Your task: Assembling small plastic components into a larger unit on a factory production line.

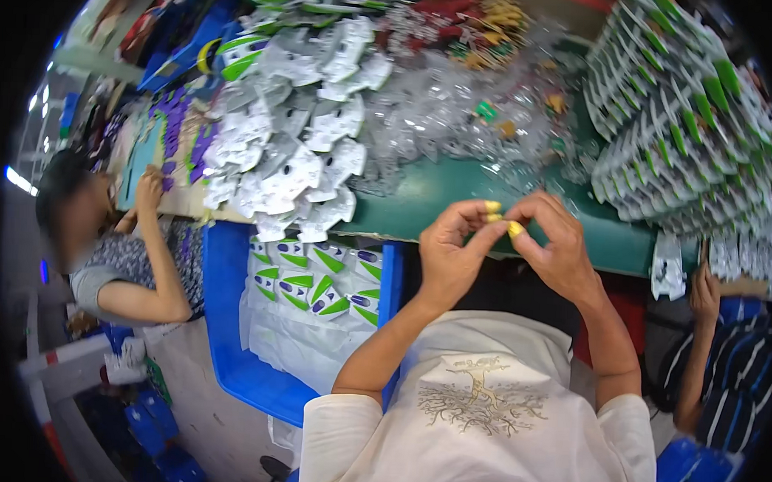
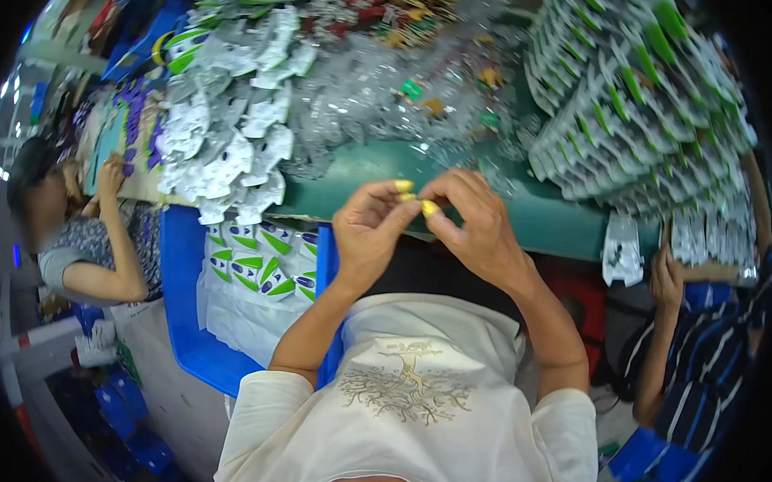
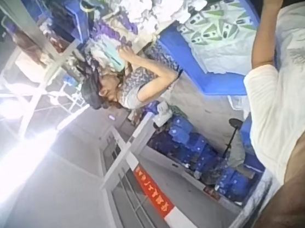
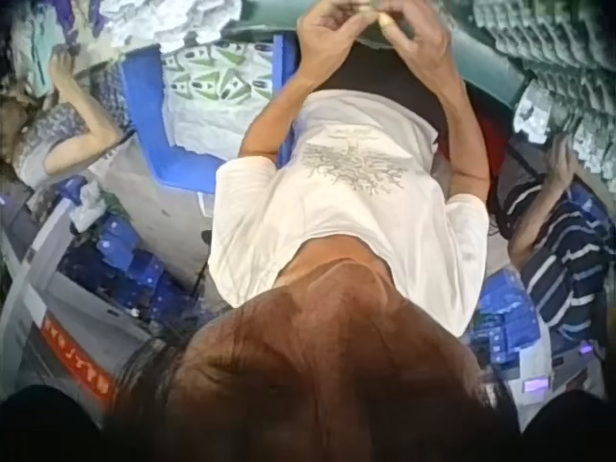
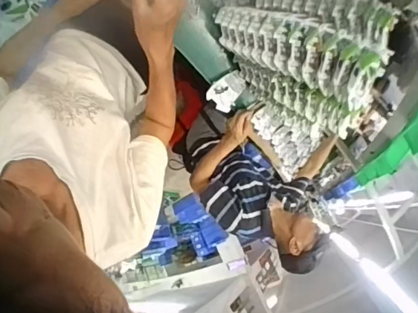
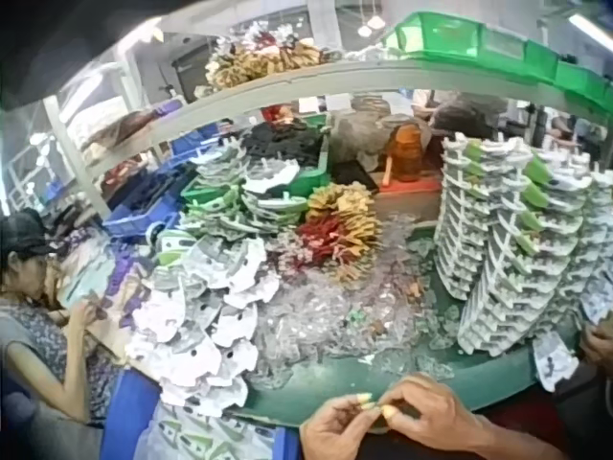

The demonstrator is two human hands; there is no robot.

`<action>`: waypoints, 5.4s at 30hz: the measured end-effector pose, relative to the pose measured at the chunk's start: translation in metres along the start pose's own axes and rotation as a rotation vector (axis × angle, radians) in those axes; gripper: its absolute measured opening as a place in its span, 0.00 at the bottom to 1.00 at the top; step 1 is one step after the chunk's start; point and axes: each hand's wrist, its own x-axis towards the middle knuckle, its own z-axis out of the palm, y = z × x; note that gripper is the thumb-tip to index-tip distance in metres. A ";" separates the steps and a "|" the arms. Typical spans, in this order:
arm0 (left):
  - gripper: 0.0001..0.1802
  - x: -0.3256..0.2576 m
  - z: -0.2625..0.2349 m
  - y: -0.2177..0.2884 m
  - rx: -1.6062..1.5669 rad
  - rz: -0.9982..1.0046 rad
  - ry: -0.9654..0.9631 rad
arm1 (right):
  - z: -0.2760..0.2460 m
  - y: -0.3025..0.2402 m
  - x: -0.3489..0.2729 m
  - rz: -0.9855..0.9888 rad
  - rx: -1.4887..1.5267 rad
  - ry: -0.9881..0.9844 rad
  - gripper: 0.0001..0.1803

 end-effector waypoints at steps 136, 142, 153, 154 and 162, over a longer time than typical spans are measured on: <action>0.15 -0.006 -0.044 0.009 1.145 0.580 -0.491 | 0.014 0.023 -0.028 -0.179 -0.290 -0.167 0.09; 0.16 -0.008 -0.045 -0.005 1.045 0.629 -0.377 | 0.009 0.015 -0.027 0.059 -0.272 -0.126 0.06; 0.36 -0.001 -0.049 -0.017 0.685 0.494 -0.393 | 0.004 0.008 -0.046 0.002 -0.241 -0.152 0.15; 0.40 0.001 -0.050 -0.016 0.622 0.416 -0.426 | 0.004 0.007 -0.046 -0.004 -0.263 -0.159 0.15; 0.40 0.016 -0.049 -0.007 0.728 0.446 -0.723 | -0.006 -0.001 -0.043 0.059 -0.196 -0.177 0.13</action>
